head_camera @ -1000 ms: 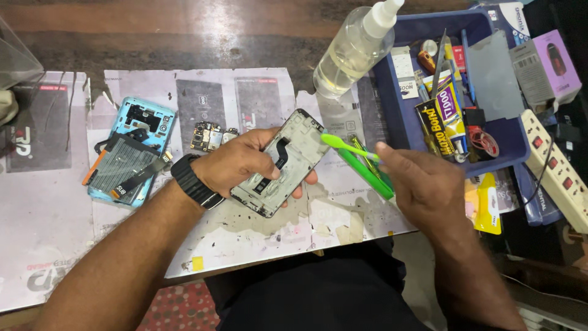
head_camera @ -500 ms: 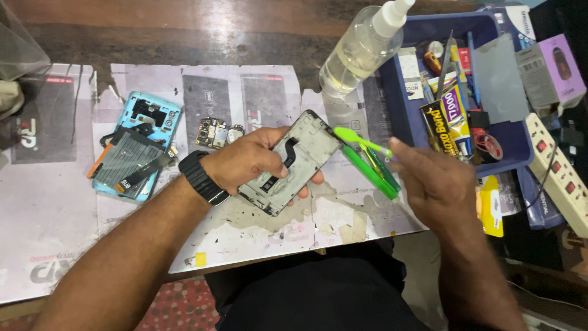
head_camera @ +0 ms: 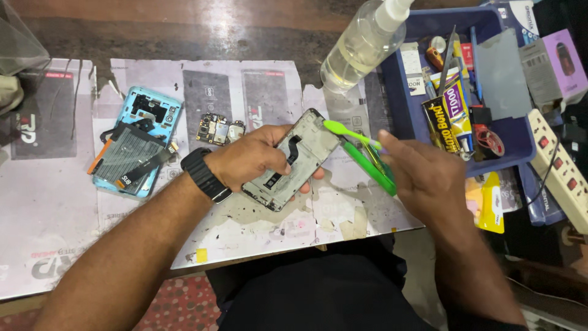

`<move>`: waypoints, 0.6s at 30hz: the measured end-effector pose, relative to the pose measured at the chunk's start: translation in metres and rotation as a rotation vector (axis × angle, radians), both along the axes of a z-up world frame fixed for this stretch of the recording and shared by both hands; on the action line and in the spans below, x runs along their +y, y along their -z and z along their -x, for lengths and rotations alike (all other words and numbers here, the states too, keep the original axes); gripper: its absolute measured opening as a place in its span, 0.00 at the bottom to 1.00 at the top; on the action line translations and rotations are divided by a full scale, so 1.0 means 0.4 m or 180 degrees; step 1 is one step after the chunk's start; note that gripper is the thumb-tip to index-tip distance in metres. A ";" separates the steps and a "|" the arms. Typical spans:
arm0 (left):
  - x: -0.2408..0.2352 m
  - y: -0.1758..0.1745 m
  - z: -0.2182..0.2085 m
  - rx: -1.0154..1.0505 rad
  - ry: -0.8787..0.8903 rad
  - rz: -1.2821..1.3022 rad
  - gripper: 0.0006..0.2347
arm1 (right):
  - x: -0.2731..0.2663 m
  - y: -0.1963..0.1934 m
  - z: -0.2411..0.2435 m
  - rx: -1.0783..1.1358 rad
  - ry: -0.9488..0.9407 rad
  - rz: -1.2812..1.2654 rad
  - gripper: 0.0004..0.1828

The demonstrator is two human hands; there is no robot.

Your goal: The person cleans the interior of a disassembled smartphone using a green toothbrush and a liquid from a spray bottle. The person scrubs the inside of the phone frame and then sprays the liquid onto the components before scrubbing again.

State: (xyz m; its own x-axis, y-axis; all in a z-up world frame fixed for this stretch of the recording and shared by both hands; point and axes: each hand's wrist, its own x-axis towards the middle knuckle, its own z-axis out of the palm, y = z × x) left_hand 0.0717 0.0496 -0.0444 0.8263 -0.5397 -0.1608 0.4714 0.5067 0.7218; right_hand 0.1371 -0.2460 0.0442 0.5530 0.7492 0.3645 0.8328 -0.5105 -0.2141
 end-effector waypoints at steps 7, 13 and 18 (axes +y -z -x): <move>0.002 0.000 -0.003 0.0088 -0.0028 -0.0071 0.29 | 0.016 0.006 -0.002 0.0077 0.0082 -0.0025 0.24; 0.002 0.008 -0.004 0.0064 -0.0041 0.0061 0.29 | 0.010 0.008 -0.008 0.0132 0.0089 -0.0018 0.23; 0.000 0.013 -0.007 0.0099 -0.0028 0.0128 0.28 | 0.005 0.006 -0.007 0.0145 0.0040 -0.0028 0.22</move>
